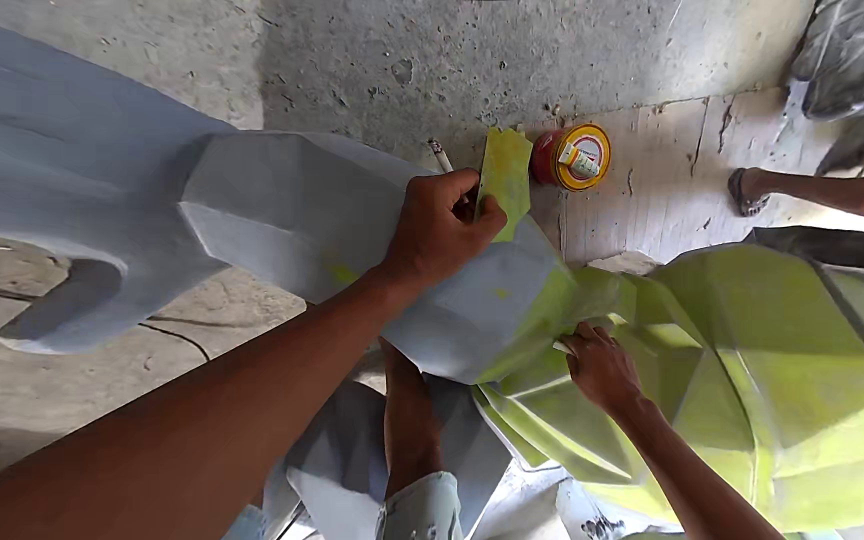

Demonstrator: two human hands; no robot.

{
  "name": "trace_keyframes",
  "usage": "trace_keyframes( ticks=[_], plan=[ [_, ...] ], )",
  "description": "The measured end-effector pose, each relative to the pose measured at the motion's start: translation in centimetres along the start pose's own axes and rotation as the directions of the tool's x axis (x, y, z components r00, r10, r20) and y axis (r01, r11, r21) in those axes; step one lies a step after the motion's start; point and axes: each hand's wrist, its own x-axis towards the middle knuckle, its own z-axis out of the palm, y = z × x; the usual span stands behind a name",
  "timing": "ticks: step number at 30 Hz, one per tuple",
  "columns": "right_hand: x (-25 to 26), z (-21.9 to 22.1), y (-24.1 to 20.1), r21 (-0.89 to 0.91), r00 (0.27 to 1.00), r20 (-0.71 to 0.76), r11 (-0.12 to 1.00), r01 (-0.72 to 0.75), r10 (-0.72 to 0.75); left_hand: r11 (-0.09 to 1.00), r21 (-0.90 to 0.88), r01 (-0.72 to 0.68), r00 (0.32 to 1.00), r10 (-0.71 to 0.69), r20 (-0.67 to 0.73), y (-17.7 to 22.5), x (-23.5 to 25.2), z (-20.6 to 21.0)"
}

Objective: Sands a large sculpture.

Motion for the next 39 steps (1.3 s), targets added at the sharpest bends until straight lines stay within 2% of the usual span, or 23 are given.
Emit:
trace_keyframes(
  ticks=[2, 4, 7, 15, 25, 31, 39],
  plan=[
    [0.1, -0.4, 0.7, 0.059, 0.999, -0.034, 0.998, 0.0, 0.002, 1.0, -0.013, -0.003, 1.0, 0.003, -0.007, -0.1, 0.0, 0.0],
    [0.6, -0.1, 1.4, 0.134, 0.986, -0.165, 0.991, -0.005, 0.028, 1.0, -0.024, -0.007, 1.0, 0.007, -0.012, -0.1, 0.0, 0.1],
    [1.4, 1.3, 1.5, 0.133, 0.964, -0.259, 0.991, -0.019, 0.054, 0.999, -0.03, -0.011, 1.0, 0.011, -0.015, -0.1, 0.0, 0.1],
    [1.0, 1.3, -1.5, 0.035, 0.978, -0.116, 0.984, -0.173, 0.176, 1.0, -0.008, -0.02, 1.0, 0.02, 0.0, -0.1, 0.1, 0.1],
    [-0.2, 1.2, -1.4, -0.008, 0.993, -0.06, 0.995, -0.102, 0.101, 1.0, -0.004, -0.008, 1.0, 0.008, -0.012, -0.2, 0.1, 0.0],
    [0.5, 1.2, 0.3, 0.095, 0.965, -0.219, 0.987, -0.129, 0.147, 1.0, -0.012, -0.016, 1.0, 0.015, -0.019, -0.2, 0.1, 0.0],
    [0.5, 1.6, -2.0, 0.055, 0.971, -0.134, 0.98, -0.19, 0.196, 1.0, 0.004, -0.023, 1.0, 0.023, -0.013, -0.2, 0.1, 0.0]
  ],
)
